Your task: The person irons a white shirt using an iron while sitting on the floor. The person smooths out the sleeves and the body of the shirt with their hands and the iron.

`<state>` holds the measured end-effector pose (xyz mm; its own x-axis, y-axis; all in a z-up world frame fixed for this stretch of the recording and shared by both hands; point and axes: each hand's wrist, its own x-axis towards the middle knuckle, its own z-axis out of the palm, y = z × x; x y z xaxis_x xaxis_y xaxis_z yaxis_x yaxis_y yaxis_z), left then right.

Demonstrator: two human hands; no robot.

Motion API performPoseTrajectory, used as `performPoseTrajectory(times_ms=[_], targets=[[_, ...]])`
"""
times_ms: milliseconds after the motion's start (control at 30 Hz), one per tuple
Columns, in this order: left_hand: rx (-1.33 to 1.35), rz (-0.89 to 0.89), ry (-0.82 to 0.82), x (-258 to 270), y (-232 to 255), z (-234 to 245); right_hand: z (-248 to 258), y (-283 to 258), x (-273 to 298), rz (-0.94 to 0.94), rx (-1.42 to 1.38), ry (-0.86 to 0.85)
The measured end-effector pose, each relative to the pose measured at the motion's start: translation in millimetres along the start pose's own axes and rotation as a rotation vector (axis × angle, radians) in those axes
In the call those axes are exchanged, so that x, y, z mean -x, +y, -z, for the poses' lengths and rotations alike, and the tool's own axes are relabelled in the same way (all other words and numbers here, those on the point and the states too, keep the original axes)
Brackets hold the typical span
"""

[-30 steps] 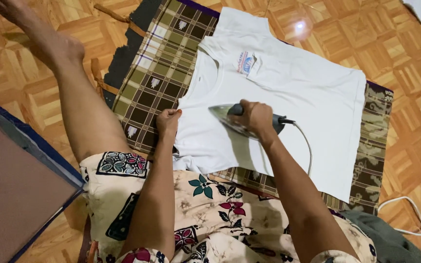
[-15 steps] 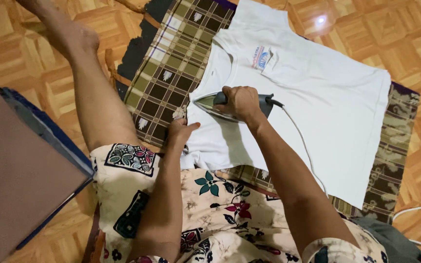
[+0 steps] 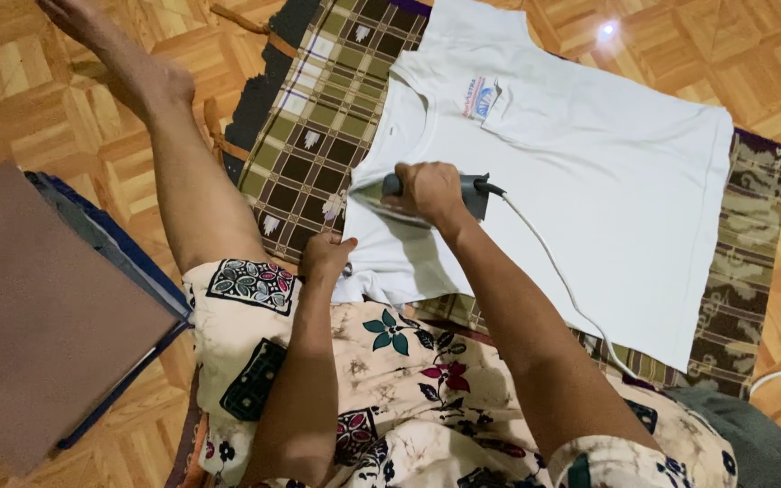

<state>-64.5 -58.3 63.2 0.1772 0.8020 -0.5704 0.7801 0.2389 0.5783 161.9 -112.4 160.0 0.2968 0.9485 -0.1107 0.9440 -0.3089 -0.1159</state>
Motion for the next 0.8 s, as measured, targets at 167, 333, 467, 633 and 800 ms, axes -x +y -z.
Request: performPoseTrajectory(times_ms=[167, 333, 467, 633, 800], targets=[[0.021, -0.014, -0.040, 3.8, -11.4, 3.6, 4.2, -5.4, -2.7, -0.053, -0.021, 0.000], [0.076, -0.034, -0.080, 0.7, -28.2, 0.9, -2.2, 22.9, 12.0, -0.133, -0.051, -0.022], [0.103, -0.079, -0.124, -11.4, -43.2, -3.8, 22.6, 56.1, 47.0, -0.223, -0.070, 0.030], [0.027, -0.057, -0.217, -4.5, -39.1, -2.7, 25.8, 104.8, 101.3, -0.291, -0.045, 0.040], [-0.147, -0.155, -0.312, 37.7, -5.2, 25.0, 23.8, 97.4, 147.9, -0.287, -0.071, -0.051]])
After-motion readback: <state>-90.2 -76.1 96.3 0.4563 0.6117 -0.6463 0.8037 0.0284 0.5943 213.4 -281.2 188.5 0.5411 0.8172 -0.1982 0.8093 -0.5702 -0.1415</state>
